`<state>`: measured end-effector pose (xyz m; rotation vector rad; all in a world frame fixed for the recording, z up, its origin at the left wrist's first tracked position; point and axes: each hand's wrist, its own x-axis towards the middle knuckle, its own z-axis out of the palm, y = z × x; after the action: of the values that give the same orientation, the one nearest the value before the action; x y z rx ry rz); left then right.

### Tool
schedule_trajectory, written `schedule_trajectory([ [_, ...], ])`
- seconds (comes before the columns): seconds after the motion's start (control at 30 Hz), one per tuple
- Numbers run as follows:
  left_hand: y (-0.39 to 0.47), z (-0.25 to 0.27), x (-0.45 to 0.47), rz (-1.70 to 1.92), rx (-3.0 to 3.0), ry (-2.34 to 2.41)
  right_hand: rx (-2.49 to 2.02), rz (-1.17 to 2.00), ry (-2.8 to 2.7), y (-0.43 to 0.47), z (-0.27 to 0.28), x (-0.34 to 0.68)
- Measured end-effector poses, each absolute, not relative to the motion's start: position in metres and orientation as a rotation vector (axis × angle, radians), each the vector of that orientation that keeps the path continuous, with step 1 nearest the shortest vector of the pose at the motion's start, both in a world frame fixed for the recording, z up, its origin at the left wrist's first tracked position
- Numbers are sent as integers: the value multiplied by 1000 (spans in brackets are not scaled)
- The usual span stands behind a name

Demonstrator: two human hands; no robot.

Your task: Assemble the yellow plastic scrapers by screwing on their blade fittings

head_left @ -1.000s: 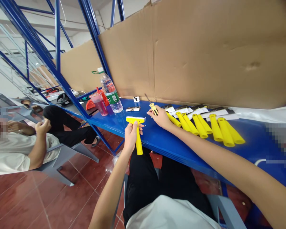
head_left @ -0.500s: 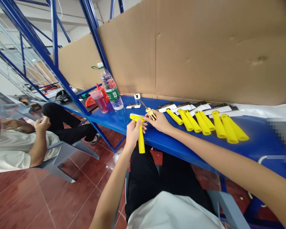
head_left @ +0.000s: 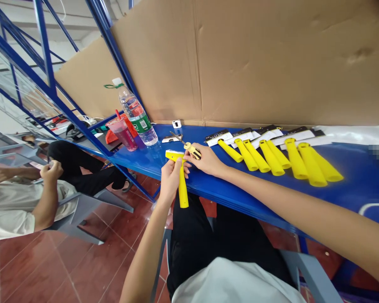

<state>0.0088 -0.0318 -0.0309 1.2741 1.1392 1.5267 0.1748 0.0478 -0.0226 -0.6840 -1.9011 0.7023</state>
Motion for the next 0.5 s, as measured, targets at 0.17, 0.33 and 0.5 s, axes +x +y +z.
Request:
schedule_trajectory([
  [0.17, -33, -29, 9, 1514, 1285, 1144, -681, 744, -1873, 48, -22, 174],
  [0.33, -33, -28, 10, 1514, 1289, 1133, -675, 808, -1824, 54, -25, 173],
  [0.5, -34, -26, 9, 1501, 1296, 1116, -674, 949, -1796, 57, -25, 175],
])
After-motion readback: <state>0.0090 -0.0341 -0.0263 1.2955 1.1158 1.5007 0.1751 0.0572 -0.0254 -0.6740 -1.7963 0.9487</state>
